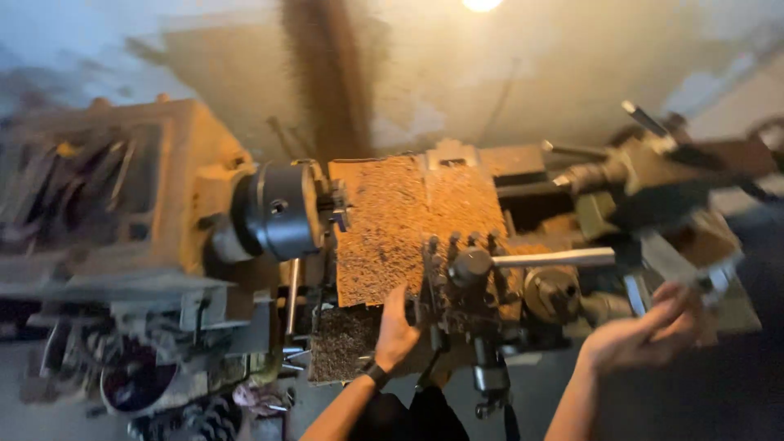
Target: Operating a metal lathe to machine a small component.
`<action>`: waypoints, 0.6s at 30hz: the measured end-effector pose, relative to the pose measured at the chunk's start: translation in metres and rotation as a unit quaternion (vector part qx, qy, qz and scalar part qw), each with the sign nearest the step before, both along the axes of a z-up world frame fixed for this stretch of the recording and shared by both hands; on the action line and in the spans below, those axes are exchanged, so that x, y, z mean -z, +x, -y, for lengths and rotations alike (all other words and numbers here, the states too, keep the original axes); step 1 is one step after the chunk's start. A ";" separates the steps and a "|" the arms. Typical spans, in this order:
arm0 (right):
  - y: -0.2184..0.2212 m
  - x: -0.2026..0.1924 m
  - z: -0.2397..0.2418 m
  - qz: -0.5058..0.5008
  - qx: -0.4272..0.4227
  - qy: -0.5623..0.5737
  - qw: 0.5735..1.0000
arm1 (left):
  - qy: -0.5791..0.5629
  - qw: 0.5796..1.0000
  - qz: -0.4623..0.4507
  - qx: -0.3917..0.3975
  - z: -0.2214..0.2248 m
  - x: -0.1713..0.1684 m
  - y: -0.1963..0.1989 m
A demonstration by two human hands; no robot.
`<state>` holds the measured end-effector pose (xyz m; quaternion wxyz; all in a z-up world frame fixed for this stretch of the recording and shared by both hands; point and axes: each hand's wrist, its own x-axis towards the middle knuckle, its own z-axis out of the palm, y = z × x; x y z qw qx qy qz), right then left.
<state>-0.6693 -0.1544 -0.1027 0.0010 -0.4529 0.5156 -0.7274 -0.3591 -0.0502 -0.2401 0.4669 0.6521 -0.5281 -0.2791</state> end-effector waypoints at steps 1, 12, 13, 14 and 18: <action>0.011 0.018 -0.008 0.002 -0.023 -0.002 1.000 | -0.002 1.000 0.002 -0.023 0.001 0.005 -0.007; 0.020 0.200 0.044 -0.002 -0.078 0.159 0.984 | -0.071 0.996 0.057 -0.018 -0.003 0.006 -0.033; 0.031 0.170 0.043 0.000 -0.081 0.160 0.984 | -0.070 0.996 0.059 -0.020 -0.003 -0.002 -0.033; 0.042 0.140 0.042 0.094 -0.134 0.150 0.975 | -0.060 0.997 0.049 -0.017 -0.002 -0.010 -0.033; 0.054 0.088 0.030 0.217 -0.280 0.068 0.932 | -0.041 0.999 0.030 -0.020 0.000 -0.023 -0.035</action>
